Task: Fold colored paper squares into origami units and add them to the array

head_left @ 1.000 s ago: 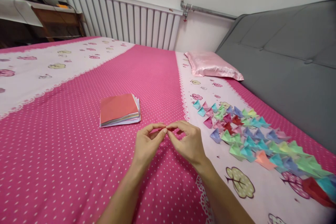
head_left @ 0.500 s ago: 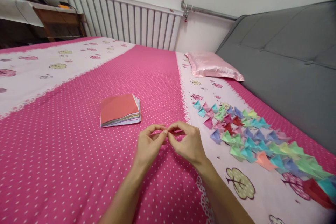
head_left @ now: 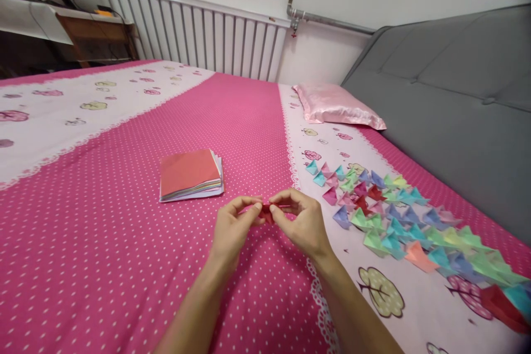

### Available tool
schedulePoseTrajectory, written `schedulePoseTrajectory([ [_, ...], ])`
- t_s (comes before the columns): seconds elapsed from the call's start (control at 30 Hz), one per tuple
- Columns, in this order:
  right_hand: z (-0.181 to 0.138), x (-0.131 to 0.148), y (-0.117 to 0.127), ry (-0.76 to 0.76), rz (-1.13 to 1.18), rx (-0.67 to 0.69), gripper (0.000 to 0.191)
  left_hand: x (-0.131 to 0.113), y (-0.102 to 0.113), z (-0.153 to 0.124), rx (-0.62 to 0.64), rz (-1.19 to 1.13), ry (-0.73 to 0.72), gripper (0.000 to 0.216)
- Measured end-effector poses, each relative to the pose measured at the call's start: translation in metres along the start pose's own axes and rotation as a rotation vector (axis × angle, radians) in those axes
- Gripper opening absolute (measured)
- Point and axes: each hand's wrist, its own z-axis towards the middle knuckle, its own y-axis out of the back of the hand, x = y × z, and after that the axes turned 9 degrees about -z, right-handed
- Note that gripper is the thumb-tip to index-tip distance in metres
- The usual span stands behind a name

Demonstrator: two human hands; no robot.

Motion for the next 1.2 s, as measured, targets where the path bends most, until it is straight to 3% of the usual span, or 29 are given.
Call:
schedulePoseTrajectory([
  [0.57, 0.0023, -0.0055, -0.0008, -0.084, 0.294, -0.059, 0.020, -0.0068, 0.0024, 0.0004, -0.064, -0.263, -0.004, 0.011],
  [0.7, 0.0019, -0.0050, -0.0015, -0.086, 0.295, -0.078, 0.022, -0.0059, 0.0031, 0.0002, -0.040, -0.220, 0.006, 0.012],
  [0.9, -0.0005, -0.0038, -0.0041, -0.066, 0.172, -0.091, 0.024, -0.0043, -0.0021, -0.0006, -0.015, 0.022, 0.047, 0.028],
  [1.2, 0.0022, -0.0059, -0.0051, -0.054, 0.183, -0.023, 0.027, -0.0049, -0.0037, -0.0018, 0.045, 0.038, 0.091, 0.035],
])
